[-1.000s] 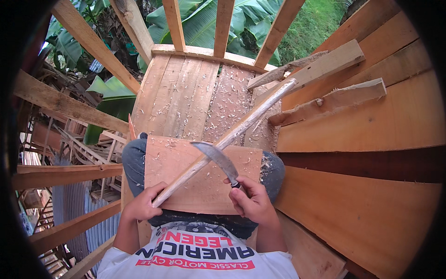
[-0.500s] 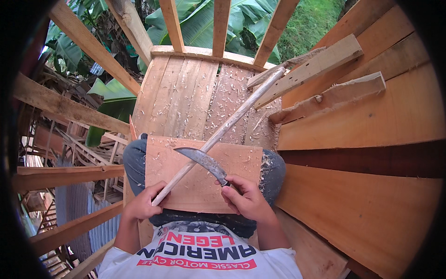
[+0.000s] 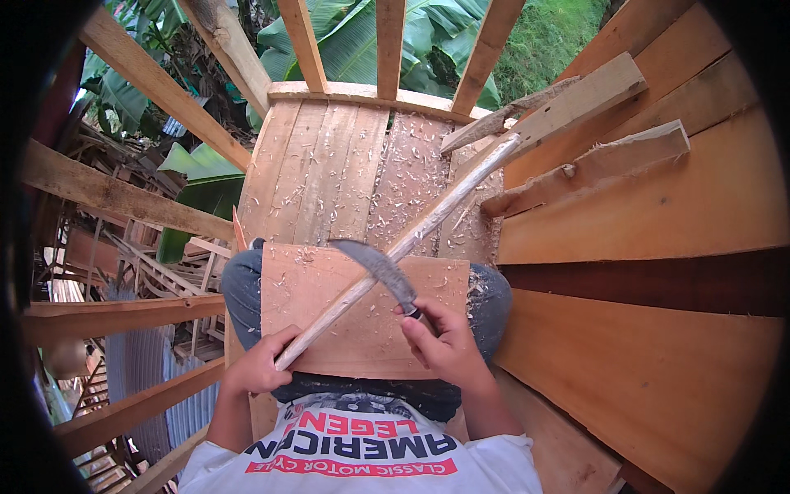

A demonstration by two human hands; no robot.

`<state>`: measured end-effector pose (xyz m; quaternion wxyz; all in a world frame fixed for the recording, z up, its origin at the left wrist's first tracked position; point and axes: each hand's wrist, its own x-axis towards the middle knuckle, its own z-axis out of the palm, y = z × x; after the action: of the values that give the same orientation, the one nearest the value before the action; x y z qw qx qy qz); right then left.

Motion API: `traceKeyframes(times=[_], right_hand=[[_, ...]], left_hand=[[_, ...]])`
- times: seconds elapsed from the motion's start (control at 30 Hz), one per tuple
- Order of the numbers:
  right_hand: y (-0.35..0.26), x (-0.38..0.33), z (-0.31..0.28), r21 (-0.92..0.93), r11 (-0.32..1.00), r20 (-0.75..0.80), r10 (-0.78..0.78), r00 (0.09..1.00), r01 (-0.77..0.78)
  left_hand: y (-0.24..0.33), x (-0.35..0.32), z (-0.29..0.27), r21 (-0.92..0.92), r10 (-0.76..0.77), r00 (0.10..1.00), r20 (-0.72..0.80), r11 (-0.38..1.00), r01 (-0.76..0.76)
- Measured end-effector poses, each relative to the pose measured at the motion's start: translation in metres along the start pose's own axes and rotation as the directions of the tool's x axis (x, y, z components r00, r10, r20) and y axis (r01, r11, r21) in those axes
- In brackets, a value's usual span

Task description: The person sits cross-legged on a wooden platform and uses a curved knife to shave and smooth a long, thin piece of wood. They repeatedly scrape the blade along the wood's surface, removing thin shavings and refining its shape.

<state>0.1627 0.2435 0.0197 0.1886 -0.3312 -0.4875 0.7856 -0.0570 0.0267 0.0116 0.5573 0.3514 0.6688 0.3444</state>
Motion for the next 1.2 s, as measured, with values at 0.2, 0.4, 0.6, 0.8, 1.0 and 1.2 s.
traceKeyframes(times=[0.2,0.4,0.6,0.8,1.0,1.2], right_hand=[[0.009,-0.008,0.007,-0.159,0.986,0.237,0.086,0.968,-0.048],[0.023,-0.006,0.005,-0.018,0.997,0.030,-0.071,0.997,0.072],[0.000,0.013,-0.028,0.256,0.746,-0.616,-0.364,0.698,0.615],[0.062,-0.018,0.023,0.141,0.961,-0.183,-0.210,0.960,0.237],[0.067,-0.022,0.027,0.117,0.972,-0.160,-0.184,0.970,0.203],[0.062,-0.021,0.028,-0.134,0.967,-0.079,-0.229,0.970,0.218]], left_hand=[[-0.007,0.002,-0.002,-0.041,0.003,0.999,0.042,0.999,-0.001],[-0.007,0.003,-0.003,-0.024,-0.012,0.998,0.054,1.000,0.014],[-0.012,0.004,-0.003,-0.057,0.028,0.997,0.068,0.998,-0.024],[-0.021,0.005,-0.009,-0.167,0.000,0.989,0.148,0.986,0.026],[-0.019,0.002,-0.011,-0.306,-0.012,0.969,0.248,0.948,0.090],[-0.023,-0.004,0.008,-0.465,0.039,0.878,0.477,0.859,0.214]])
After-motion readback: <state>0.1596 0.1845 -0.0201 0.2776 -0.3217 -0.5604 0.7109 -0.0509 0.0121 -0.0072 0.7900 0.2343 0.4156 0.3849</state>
